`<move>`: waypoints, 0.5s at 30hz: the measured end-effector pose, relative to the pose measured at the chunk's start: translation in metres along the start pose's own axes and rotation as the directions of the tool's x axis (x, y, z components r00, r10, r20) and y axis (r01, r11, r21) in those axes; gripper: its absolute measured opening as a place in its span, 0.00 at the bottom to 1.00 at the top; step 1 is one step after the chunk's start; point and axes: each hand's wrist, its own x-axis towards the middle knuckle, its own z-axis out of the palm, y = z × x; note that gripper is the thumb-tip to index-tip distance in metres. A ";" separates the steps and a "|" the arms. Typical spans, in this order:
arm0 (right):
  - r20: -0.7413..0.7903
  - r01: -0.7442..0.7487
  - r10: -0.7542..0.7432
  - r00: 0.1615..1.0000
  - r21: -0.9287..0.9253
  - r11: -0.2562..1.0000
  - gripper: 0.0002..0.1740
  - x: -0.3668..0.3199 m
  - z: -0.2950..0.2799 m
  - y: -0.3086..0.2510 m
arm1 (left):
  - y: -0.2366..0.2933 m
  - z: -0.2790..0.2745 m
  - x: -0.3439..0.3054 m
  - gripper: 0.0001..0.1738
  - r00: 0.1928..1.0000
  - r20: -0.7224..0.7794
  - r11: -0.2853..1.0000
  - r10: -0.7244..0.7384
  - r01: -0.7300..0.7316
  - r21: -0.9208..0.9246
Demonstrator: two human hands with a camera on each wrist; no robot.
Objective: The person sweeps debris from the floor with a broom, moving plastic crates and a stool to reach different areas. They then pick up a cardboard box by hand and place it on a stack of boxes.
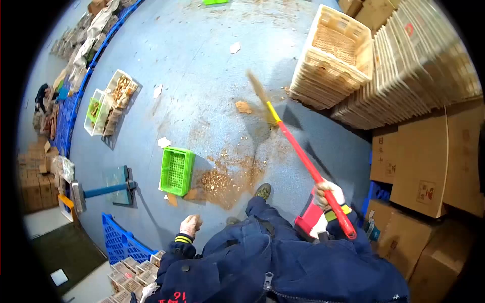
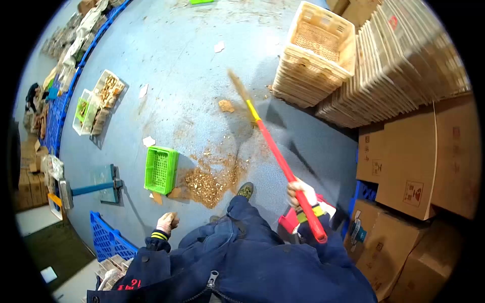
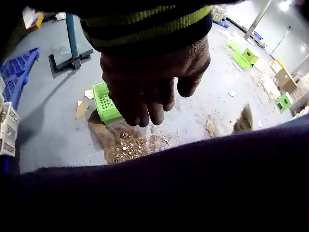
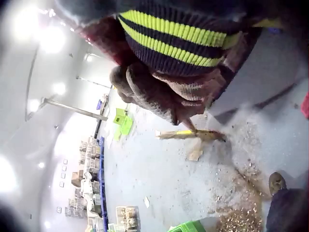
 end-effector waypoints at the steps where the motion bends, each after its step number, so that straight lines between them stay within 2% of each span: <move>1: 0.127 -0.025 0.011 0.992 0.106 0.994 0.24 -0.016 -0.020 0.008 | -0.007 0.000 0.003 0.18 1.000 0.013 1.000 -0.005 0.006 -0.017; 2: 0.076 0.004 -0.014 0.997 0.121 0.993 0.31 -0.034 -0.009 0.010 | -0.016 0.000 0.009 0.19 1.000 0.006 0.999 -0.018 0.018 0.040; 3: -0.047 0.038 -0.035 0.998 0.070 0.997 0.34 -0.048 0.005 0.011 | -0.024 -0.001 0.015 0.20 1.000 0.000 0.995 -0.029 0.028 0.099; 5: -0.102 -0.008 -0.005 0.995 -0.128 0.992 0.35 -0.055 0.003 0.019 | -0.041 -0.005 0.015 0.19 1.000 0.014 1.000 -0.021 0.021 0.017; 7: -0.183 -0.066 0.030 0.983 -0.191 0.979 0.38 -0.039 -0.011 0.038 | -0.042 -0.012 0.003 0.19 0.999 0.020 0.998 -0.025 0.027 -0.063; 8: -0.300 -0.117 0.039 0.953 -0.246 0.962 0.40 -0.031 -0.016 0.049 | -0.051 -0.020 0.001 0.19 1.000 0.016 0.997 -0.014 0.015 -0.070; 9: -0.302 -0.122 0.043 0.952 -0.246 0.962 0.28 -0.024 -0.018 0.056 | -0.060 -0.031 0.000 0.18 1.000 0.007 0.997 -0.004 0.004 -0.076; 10: -0.308 -0.215 0.152 0.939 -0.180 0.960 0.20 -0.014 -0.035 0.064 | -0.072 -0.045 -0.006 0.18 1.000 -0.008 0.997 0.003 -0.003 -0.080; 11: -0.306 -0.309 0.262 0.915 -0.114 0.944 0.12 -0.003 -0.042 0.073 | -0.082 -0.060 -0.014 0.22 1.000 -0.008 0.998 0.030 -0.030 -0.049; 12: -0.280 -0.353 0.313 0.908 -0.106 0.930 0.07 0.010 -0.048 0.086 | -0.098 -0.077 -0.017 0.22 0.999 -0.031 0.996 0.027 -0.030 -0.088; 15: -0.081 -0.485 0.480 0.873 -0.230 0.844 0.08 0.032 -0.011 0.126 | -0.132 -0.117 -0.035 0.21 0.993 -0.114 0.992 -0.029 0.015 -0.127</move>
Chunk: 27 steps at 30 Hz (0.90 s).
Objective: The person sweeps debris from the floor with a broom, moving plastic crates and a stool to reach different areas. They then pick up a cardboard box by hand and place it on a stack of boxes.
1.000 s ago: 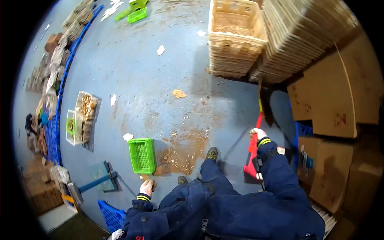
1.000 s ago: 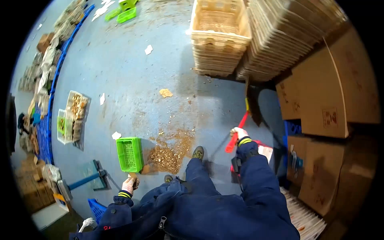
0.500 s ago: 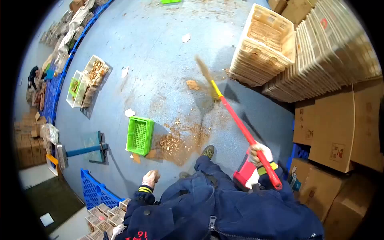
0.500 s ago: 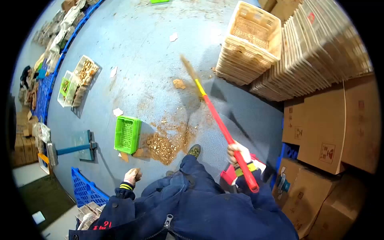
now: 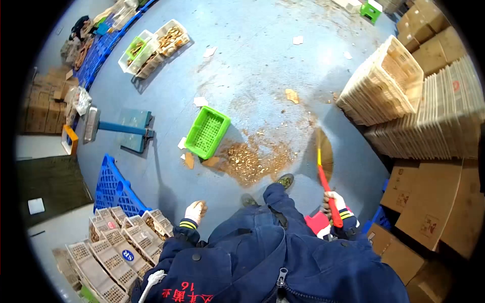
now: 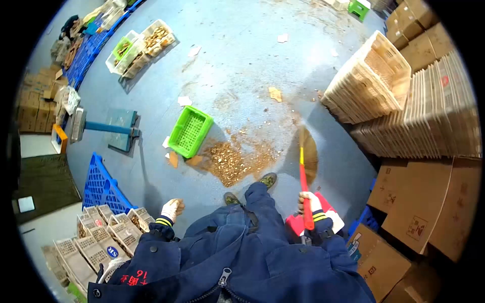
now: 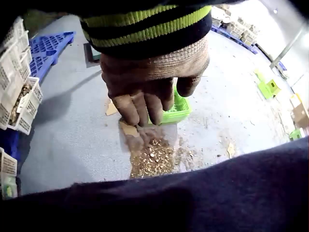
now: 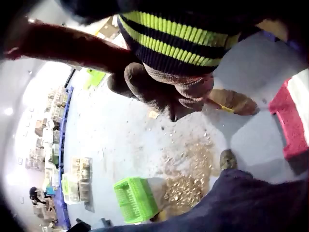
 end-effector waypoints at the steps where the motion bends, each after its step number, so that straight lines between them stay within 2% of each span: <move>1: -0.164 0.028 -0.040 0.986 -0.073 0.997 0.11 0.013 0.029 0.006 | -0.005 -0.011 -0.004 0.21 0.999 -0.029 1.000 -0.020 0.020 -0.001; 4: -0.124 0.175 -0.163 0.979 0.091 0.980 0.12 0.036 0.099 -0.003 | -0.031 -0.033 -0.001 0.16 0.998 -0.058 0.997 -0.032 0.027 -0.075; 6: -0.024 0.246 -0.256 0.966 0.374 0.894 0.11 0.063 0.094 -0.014 | -0.033 -0.033 -0.004 0.16 0.994 -0.097 0.995 -0.043 0.034 -0.093; 7: -0.011 0.246 -0.253 0.967 0.271 0.930 0.12 0.041 0.124 -0.026 | -0.036 -0.035 -0.003 0.16 0.994 -0.104 0.994 -0.039 0.028 -0.102; 8: -0.146 0.346 -0.320 0.936 0.228 0.910 0.12 0.020 0.155 -0.028 | -0.035 -0.038 0.000 0.16 0.993 -0.114 0.994 -0.029 0.017 -0.111; 10: 0.049 0.374 -0.383 0.923 0.130 0.918 0.08 -0.002 0.148 -0.029 | -0.034 -0.041 0.009 0.18 0.993 -0.109 0.993 -0.041 0.029 -0.113; 11: 0.097 0.367 -0.385 0.918 0.159 0.916 0.07 -0.014 0.137 -0.030 | -0.044 -0.045 0.023 0.19 0.993 -0.112 0.992 -0.033 0.019 -0.127; 12: 0.146 0.361 -0.389 0.910 0.190 0.913 0.17 -0.023 0.133 -0.032 | -0.048 -0.050 0.034 0.19 0.993 -0.114 0.990 -0.022 0.006 -0.140; 13: 0.129 0.370 -0.387 0.913 0.134 0.919 0.23 -0.029 0.137 -0.034 | -0.017 -0.036 0.021 0.14 0.978 -0.210 0.996 -0.023 0.004 -0.093; 14: 0.110 0.378 -0.385 0.916 0.082 0.922 0.30 -0.035 0.143 -0.033 | -0.020 -0.047 0.042 0.14 0.994 -0.112 0.982 0.011 -0.032 -0.185; 15: -0.002 0.342 -0.342 0.940 -0.021 0.939 0.35 -0.037 0.150 -0.033 | -0.029 -0.055 0.052 0.16 0.988 -0.143 0.983 0.056 -0.080 -0.168; 16: -0.023 0.314 -0.317 0.948 -0.077 0.946 0.35 -0.026 0.142 -0.030 | -0.003 -0.055 0.050 0.18 0.980 -0.172 0.980 0.103 -0.130 -0.151; 18: -0.120 0.295 -0.328 0.937 -0.228 0.928 0.35 -0.011 0.152 -0.022 | 0.010 -0.075 0.084 0.19 0.977 -0.172 0.962 0.123 -0.160 -0.223; 19: -0.182 0.283 -0.320 0.930 -0.203 0.937 0.27 0.003 0.142 -0.011 | 0.039 -0.074 0.081 0.20 0.972 -0.211 0.958 0.102 -0.153 -0.244; 20: -0.225 0.257 -0.295 0.929 -0.181 0.949 0.26 0.011 0.146 -0.002 | 0.043 -0.089 0.103 0.20 0.982 -0.133 0.952 0.131 -0.162 -0.260; 22: -0.336 0.043 -0.179 0.925 -0.375 0.926 0.29 0.027 0.120 0.023 | 0.058 -0.107 0.134 0.20 0.994 -0.072 0.962 0.079 -0.095 -0.255; 23: -0.376 0.035 -0.224 0.899 -0.449 0.893 0.33 0.034 0.106 0.041 | 0.045 -0.118 0.164 0.21 0.991 -0.090 0.972 0.099 -0.115 -0.205; 24: -0.420 -0.059 -0.162 0.893 -0.467 0.882 0.31 0.045 0.086 0.057 | 0.038 -0.124 0.193 0.16 0.992 -0.098 0.983 0.081 -0.096 -0.157; 26: -0.445 -0.176 -0.136 0.885 -0.592 0.786 0.41 0.063 0.032 0.097 | 0.035 -0.135 0.235 0.08 0.993 -0.112 0.997 0.042 -0.048 -0.052; 27: -0.442 -0.254 -0.187 0.877 -0.758 0.601 0.42 0.066 0.012 0.117 | 0.036 -0.139 0.250 0.07 0.998 -0.063 0.999 -0.016 0.013 -0.046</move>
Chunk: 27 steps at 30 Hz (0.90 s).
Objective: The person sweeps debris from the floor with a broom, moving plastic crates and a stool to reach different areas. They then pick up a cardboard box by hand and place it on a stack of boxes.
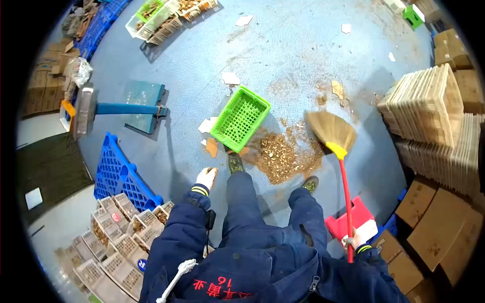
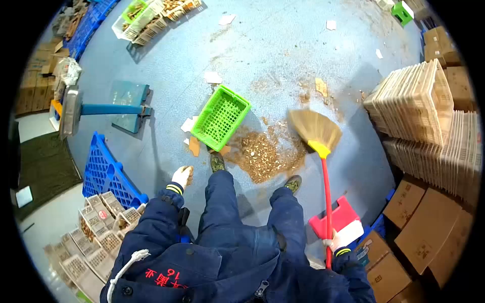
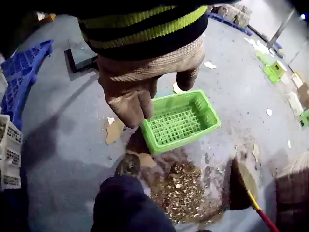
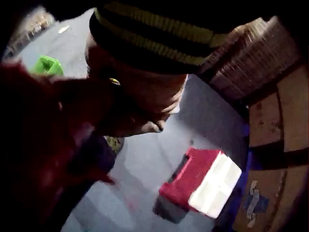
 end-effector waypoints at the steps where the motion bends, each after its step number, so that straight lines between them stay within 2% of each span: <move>1: -0.042 0.018 -0.030 0.999 -0.277 0.961 0.43 0.005 0.009 0.021 | 0.000 -0.001 0.017 0.07 0.999 -0.021 0.999 -0.041 0.041 0.020; 2: -0.083 0.009 -0.060 0.995 -0.515 0.857 0.44 0.008 0.019 0.036 | -0.005 -0.008 0.040 0.10 0.999 -0.016 0.995 -0.050 0.051 0.088; 3: -0.068 -0.296 0.288 0.955 -0.212 0.931 0.42 -0.020 0.041 -0.025 | -0.017 -0.014 0.062 0.14 0.998 -0.008 0.985 -0.066 0.066 0.160; 5: -0.129 -0.288 0.258 0.958 -0.430 0.856 0.39 0.019 0.043 0.119 | -0.006 -0.008 0.084 0.22 0.991 -0.005 0.980 -0.132 0.131 0.149; 6: -0.229 -0.425 0.360 0.904 -0.396 0.814 0.39 0.012 0.051 0.075 | -0.007 -0.005 0.093 0.26 0.986 0.000 0.975 -0.169 0.167 0.148; 8: -0.413 -0.664 0.540 0.733 -0.266 0.699 0.41 -0.007 0.071 -0.030 | -0.019 0.003 0.122 0.32 0.979 -0.010 0.972 -0.206 0.205 0.118; 9: -0.593 -0.690 0.414 0.691 -0.368 0.624 0.47 0.006 0.069 0.022 | -0.025 0.011 0.139 0.36 0.976 -0.012 0.971 -0.219 0.219 0.101; 11: -0.679 -0.746 0.392 0.621 -0.357 0.563 0.50 0.015 0.077 0.029 | -0.043 0.023 0.177 0.31 0.970 0.017 0.970 -0.242 0.241 0.020; 12: -0.602 -0.788 0.577 0.552 -0.151 0.597 0.50 0.013 0.086 -0.013 | -0.051 0.029 0.196 0.29 0.965 0.056 0.965 -0.255 0.257 -0.041; 13: -0.629 -0.771 0.523 0.575 -0.202 0.604 0.51 0.013 0.091 -0.014 | -0.061 0.036 0.216 0.28 0.960 0.093 0.956 -0.266 0.275 -0.103; 14: -0.631 -0.765 0.538 0.559 -0.142 0.628 0.51 0.014 0.097 -0.014 | -0.073 0.047 0.233 0.23 0.969 0.009 0.962 -0.249 0.248 -0.115; 15: -0.633 -0.755 0.551 0.544 -0.082 0.650 0.52 0.017 0.103 -0.015 | -0.081 0.043 0.249 0.24 0.957 0.212 0.959 -0.200 0.236 -0.160; 17: -0.645 -0.732 0.547 0.534 -0.029 0.681 0.54 0.023 0.110 0.003 | -0.087 0.058 0.264 0.28 0.965 0.144 0.961 -0.220 0.240 -0.136; 18: -0.659 -0.716 0.527 0.537 -0.026 0.698 0.55 0.027 0.112 0.011 | -0.096 0.066 0.277 0.32 0.963 0.057 0.949 -0.262 0.268 -0.165; 19: -0.673 -0.700 0.506 0.540 -0.025 0.714 0.55 0.028 0.115 0.015 | -0.092 0.071 0.277 0.31 0.964 0.071 0.944 -0.256 0.265 -0.195; 20: -0.663 -0.708 0.550 0.508 0.042 0.705 0.56 0.033 0.120 0.004 | -0.107 0.076 0.293 0.29 0.976 0.087 0.930 -0.199 0.216 -0.297; 21: -0.654 -0.724 0.603 0.456 0.122 0.679 0.53 0.033 0.122 -0.008 | -0.123 0.080 0.306 0.27 0.985 0.095 0.902 -0.141 0.168 -0.398; 23: -0.773 -0.544 0.310 0.554 -0.055 0.837 0.47 0.021 0.111 0.086 | -0.120 0.090 0.302 0.23 0.998 0.054 0.835 -0.038 0.061 -0.547; 24: -0.775 -0.470 0.347 0.528 0.073 0.880 0.38 0.020 0.113 0.055 | -0.120 0.088 0.301 0.23 0.999 0.050 0.809 0.002 0.028 -0.587; 25: -0.797 -0.489 0.220 0.563 -0.106 0.866 0.29 0.014 0.111 0.041 | -0.115 0.087 0.299 0.23 0.998 0.044 0.779 0.046 -0.008 -0.626; 26: -0.760 -0.442 0.343 0.552 0.082 0.893 0.25 0.006 0.114 0.015 | -0.096 0.085 0.285 0.24 0.998 0.036 0.807 -0.050 0.062 -0.588; 27: -0.694 -0.392 0.455 0.557 0.263 0.881 0.21 0.000 0.117 -0.008 | -0.093 0.079 0.270 0.25 0.996 0.065 0.783 -0.059 0.087 -0.615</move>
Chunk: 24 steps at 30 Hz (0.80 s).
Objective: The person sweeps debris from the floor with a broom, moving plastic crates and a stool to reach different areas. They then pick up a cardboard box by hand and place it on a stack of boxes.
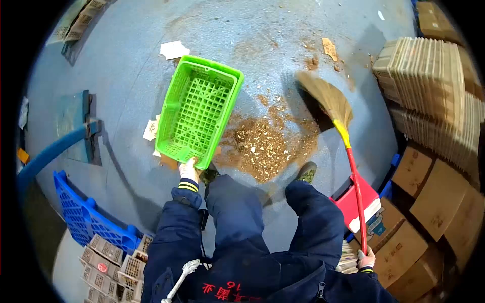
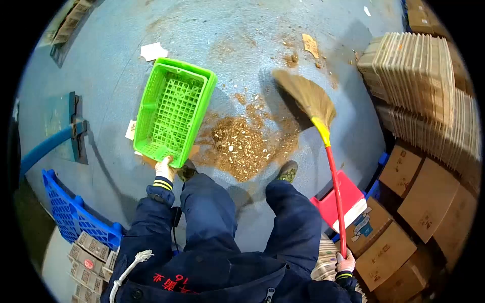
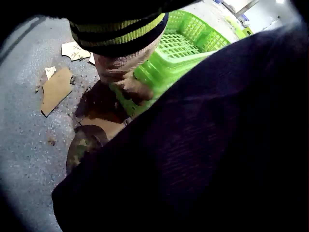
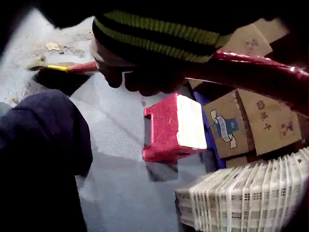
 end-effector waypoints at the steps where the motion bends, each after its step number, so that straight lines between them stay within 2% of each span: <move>1: -0.004 0.064 -0.064 0.998 0.052 0.997 0.15 -0.007 -0.004 -0.005 | 0.007 -0.006 -0.013 0.26 1.000 0.017 0.999 -0.018 0.018 -0.036; 3: 0.046 0.036 -0.044 0.998 0.147 0.988 0.10 -0.023 -0.020 -0.019 | 0.014 -0.022 -0.043 0.28 0.996 0.008 0.986 -0.092 0.092 -0.139; 4: 0.064 0.087 -0.097 0.993 0.148 0.985 0.08 -0.019 -0.030 -0.016 | 0.023 -0.021 -0.074 0.26 0.997 0.068 0.982 -0.031 0.043 -0.183; 6: 0.105 0.194 -0.209 0.972 0.134 0.972 0.06 -0.014 -0.048 -0.021 | 0.031 -0.043 -0.119 0.24 0.998 0.026 0.975 -0.065 0.069 -0.210; 7: 0.132 0.252 -0.267 0.955 0.116 0.961 0.06 -0.013 -0.056 -0.031 | 0.032 -0.053 -0.141 0.23 0.999 -0.027 0.965 -0.045 0.037 -0.259; 8: 0.159 0.311 -0.324 0.933 0.099 0.945 0.06 -0.013 -0.065 -0.045 | 0.033 -0.070 -0.161 0.28 0.992 -0.090 0.944 -0.087 0.054 -0.325; 9: 0.246 0.408 -0.392 0.887 -0.017 0.913 0.07 -0.051 -0.072 -0.101 | 0.034 -0.087 -0.179 0.27 0.991 -0.111 0.929 -0.073 0.027 -0.369; 10: 0.287 0.388 -0.351 0.891 -0.083 0.918 0.08 -0.084 -0.071 -0.149 | 0.028 -0.109 -0.192 0.26 0.991 -0.126 0.911 -0.051 -0.006 -0.412; 11: 0.352 0.454 -0.394 0.849 -0.104 0.885 0.09 -0.076 -0.073 -0.155 | 0.032 -0.124 -0.208 0.26 0.979 -0.181 0.910 -0.088 0.005 -0.414; 12: 0.410 0.518 -0.433 0.802 -0.118 0.847 0.09 -0.067 -0.073 -0.163 | 0.032 -0.136 -0.223 0.26 0.975 -0.212 0.903 -0.061 -0.037 -0.429; 13: 0.467 0.571 -0.484 0.740 -0.056 0.819 0.09 -0.079 -0.068 -0.182 | 0.033 -0.152 -0.230 0.27 0.970 -0.231 0.880 -0.075 -0.044 -0.473; 14: 0.532 0.404 -0.303 0.790 -0.082 0.911 0.11 -0.105 -0.063 -0.209 | 0.038 -0.162 -0.239 0.27 0.964 -0.247 0.856 -0.094 -0.048 -0.514; 15: 0.552 0.539 -0.364 0.750 -0.192 0.820 0.13 -0.107 -0.057 -0.215 | 0.041 -0.167 -0.246 0.28 0.960 -0.280 0.869 -0.011 -0.130 -0.478; 16: 0.578 0.652 -0.414 0.703 -0.293 0.699 0.15 -0.106 -0.048 -0.220 | 0.036 -0.185 -0.246 0.26 0.946 -0.323 0.879 -0.021 -0.137 -0.457; 18: 0.674 0.712 -0.424 0.605 -0.220 0.667 0.18 -0.123 -0.035 -0.238 | 0.023 -0.206 -0.240 0.32 0.918 -0.394 0.793 -0.043 -0.208 -0.572; 19: 0.716 0.719 -0.376 0.588 -0.250 0.648 0.18 -0.142 -0.030 -0.254 | 0.019 -0.213 -0.241 0.43 0.890 -0.377 0.766 -0.258 -0.049 -0.641; 20: 0.751 0.725 -0.328 0.573 -0.279 0.630 0.18 -0.161 -0.024 -0.270 | 0.025 -0.196 -0.242 0.49 0.812 -0.362 0.635 -0.458 0.014 -0.772; 21: 0.789 0.779 -0.310 0.530 -0.309 0.545 0.18 -0.177 -0.015 -0.284 | 0.037 -0.168 -0.254 0.49 0.849 -0.333 0.765 -0.411 0.123 -0.633; 22: 0.808 0.718 -0.196 0.556 -0.348 0.603 0.18 -0.184 -0.005 -0.293 | 0.047 -0.138 -0.261 0.49 0.883 -0.291 0.865 -0.369 0.212 -0.454; 23: 0.842 0.744 -0.169 0.512 -0.337 0.577 0.18 -0.195 0.007 -0.304 | 0.052 -0.114 -0.259 0.44 0.959 -0.092 0.894 -0.270 0.214 -0.394; 24: 0.874 0.771 -0.139 0.466 -0.324 0.548 0.18 -0.206 0.019 -0.314 | 0.056 -0.089 -0.256 0.40 0.979 0.118 0.921 -0.167 0.198 -0.334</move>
